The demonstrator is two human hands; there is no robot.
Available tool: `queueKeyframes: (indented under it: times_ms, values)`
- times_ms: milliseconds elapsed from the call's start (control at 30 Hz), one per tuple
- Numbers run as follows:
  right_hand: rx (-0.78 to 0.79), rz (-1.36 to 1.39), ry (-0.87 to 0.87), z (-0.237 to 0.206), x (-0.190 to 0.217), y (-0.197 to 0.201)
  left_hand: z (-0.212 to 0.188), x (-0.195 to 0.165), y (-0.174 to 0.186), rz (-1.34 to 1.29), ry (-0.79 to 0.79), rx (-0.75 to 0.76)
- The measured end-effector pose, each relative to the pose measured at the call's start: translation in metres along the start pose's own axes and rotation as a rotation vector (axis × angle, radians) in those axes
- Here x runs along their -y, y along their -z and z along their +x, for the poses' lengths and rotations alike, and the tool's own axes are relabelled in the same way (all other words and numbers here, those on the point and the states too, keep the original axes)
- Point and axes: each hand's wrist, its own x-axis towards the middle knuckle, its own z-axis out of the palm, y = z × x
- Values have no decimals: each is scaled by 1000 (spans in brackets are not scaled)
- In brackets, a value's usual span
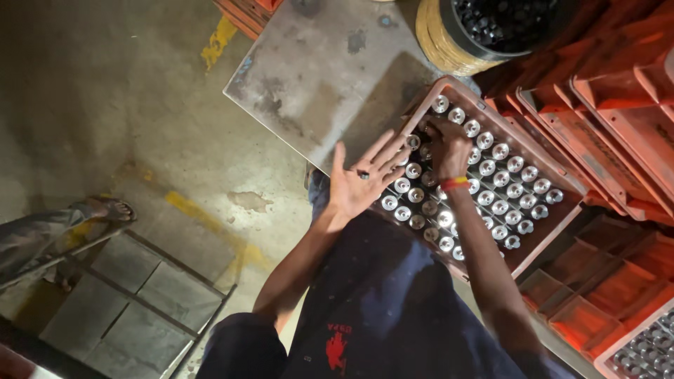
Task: The person repeatedly picks small cylindrical metal parts from a red crate, inspects them, and places them into a nearby bucket. The person continues this cycle of picking, inspecting, and placing parts throughout the clip.
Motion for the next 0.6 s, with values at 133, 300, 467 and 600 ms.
queueKeyframes:
  times_ms: [133,300,467,600]
  values:
    - [121,-282,129,21,2,-6,10,-5,-2,-20,-36,33]
    - [160,-157,8,23,25,14,17,4,13,30,-39,-41]
    - [-2,174,-95,-28,88,48,23,22,26,68,-33,-55]
    - [187,83,99,-58,119,44,18,41,28,216,-1,-48]
